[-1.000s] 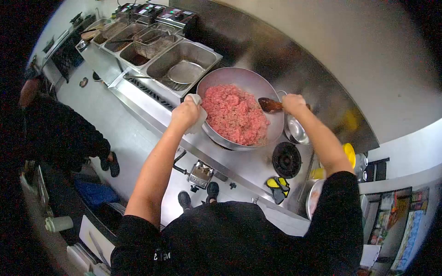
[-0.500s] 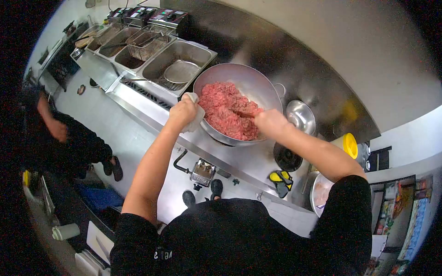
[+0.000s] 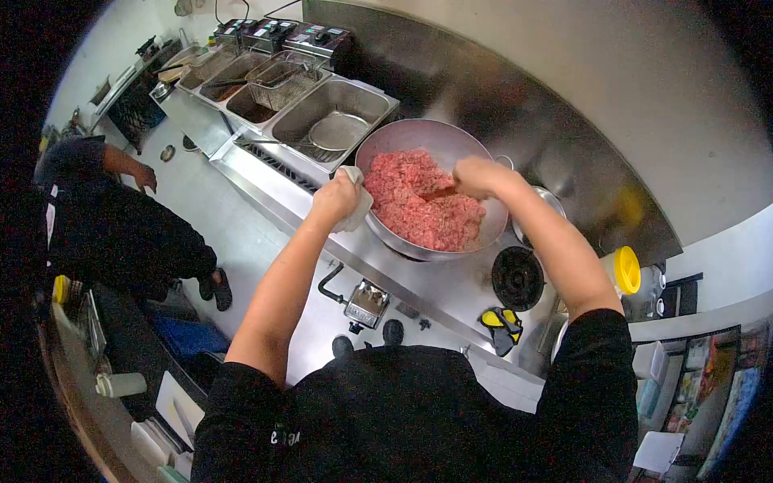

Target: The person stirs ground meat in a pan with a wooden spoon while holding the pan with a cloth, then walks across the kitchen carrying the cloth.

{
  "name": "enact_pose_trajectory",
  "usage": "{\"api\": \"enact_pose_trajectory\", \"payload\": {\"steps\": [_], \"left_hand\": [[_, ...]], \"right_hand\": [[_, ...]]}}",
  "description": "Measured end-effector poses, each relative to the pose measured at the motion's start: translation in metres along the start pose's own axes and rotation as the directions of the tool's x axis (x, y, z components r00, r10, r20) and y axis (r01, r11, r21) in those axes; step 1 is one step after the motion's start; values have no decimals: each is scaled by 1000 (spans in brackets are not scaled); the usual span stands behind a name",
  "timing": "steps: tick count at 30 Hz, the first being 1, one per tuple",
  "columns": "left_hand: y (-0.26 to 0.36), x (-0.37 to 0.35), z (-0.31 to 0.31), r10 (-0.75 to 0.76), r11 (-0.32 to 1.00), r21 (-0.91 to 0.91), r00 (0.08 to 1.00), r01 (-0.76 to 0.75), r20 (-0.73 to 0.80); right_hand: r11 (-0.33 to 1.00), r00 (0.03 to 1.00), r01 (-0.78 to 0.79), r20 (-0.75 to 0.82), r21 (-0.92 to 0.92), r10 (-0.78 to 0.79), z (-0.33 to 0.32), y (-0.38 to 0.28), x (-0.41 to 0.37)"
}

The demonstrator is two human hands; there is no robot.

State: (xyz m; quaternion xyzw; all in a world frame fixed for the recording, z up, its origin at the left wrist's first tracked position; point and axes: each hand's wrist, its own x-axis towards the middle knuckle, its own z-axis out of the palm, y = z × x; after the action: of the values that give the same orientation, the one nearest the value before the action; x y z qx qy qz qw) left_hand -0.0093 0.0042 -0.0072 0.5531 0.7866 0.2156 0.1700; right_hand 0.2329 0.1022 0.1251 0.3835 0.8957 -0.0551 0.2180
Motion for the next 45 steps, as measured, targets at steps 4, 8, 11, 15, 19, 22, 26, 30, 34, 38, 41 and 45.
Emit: {"api": "enact_pose_trajectory", "payload": {"steps": [4,8,11,15,19,22,26,30,34,38,41,45], "left_hand": [[0,1,4,7,1000,8,1000,-6,-18],[-1,0,6,-16,1000,13,998,16,-55],[8,-3,-1,-83,996,37,996,84,-24],[3,1,6,-84,995,43,995,86,-45],[8,-2,4,-107,992,56,992,111,-73],[16,-7,1,-141,989,19,986,144,-83],[11,-11,3,-69,995,61,984,81,-165],[8,-11,11,-91,996,-19,984,89,-154],[4,-7,11,-106,994,-25,978,103,-182],[4,-11,6,-96,995,-41,984,90,-152],[2,-12,6,-123,991,-59,986,117,-116],[-1,-15,8,-102,991,-101,981,86,-164]], "right_hand": [[817,753,324,-653,477,83,43,10,45],[-114,756,533,-411,838,510,88,-42,104],[219,543,631,-625,744,560,69,-56,102],[102,636,667,-636,738,437,-9,-25,58],[-110,659,748,-712,655,241,-8,-18,96],[113,638,694,-679,712,362,70,-22,163],[88,721,652,-652,753,235,107,6,148],[57,681,662,-632,747,369,63,12,39],[-112,599,796,-747,595,289,67,6,-26],[31,706,648,-615,761,352,144,1,-9],[-51,732,638,-585,768,349,168,-13,7],[-43,768,597,-555,801,321,164,-18,13]]}}
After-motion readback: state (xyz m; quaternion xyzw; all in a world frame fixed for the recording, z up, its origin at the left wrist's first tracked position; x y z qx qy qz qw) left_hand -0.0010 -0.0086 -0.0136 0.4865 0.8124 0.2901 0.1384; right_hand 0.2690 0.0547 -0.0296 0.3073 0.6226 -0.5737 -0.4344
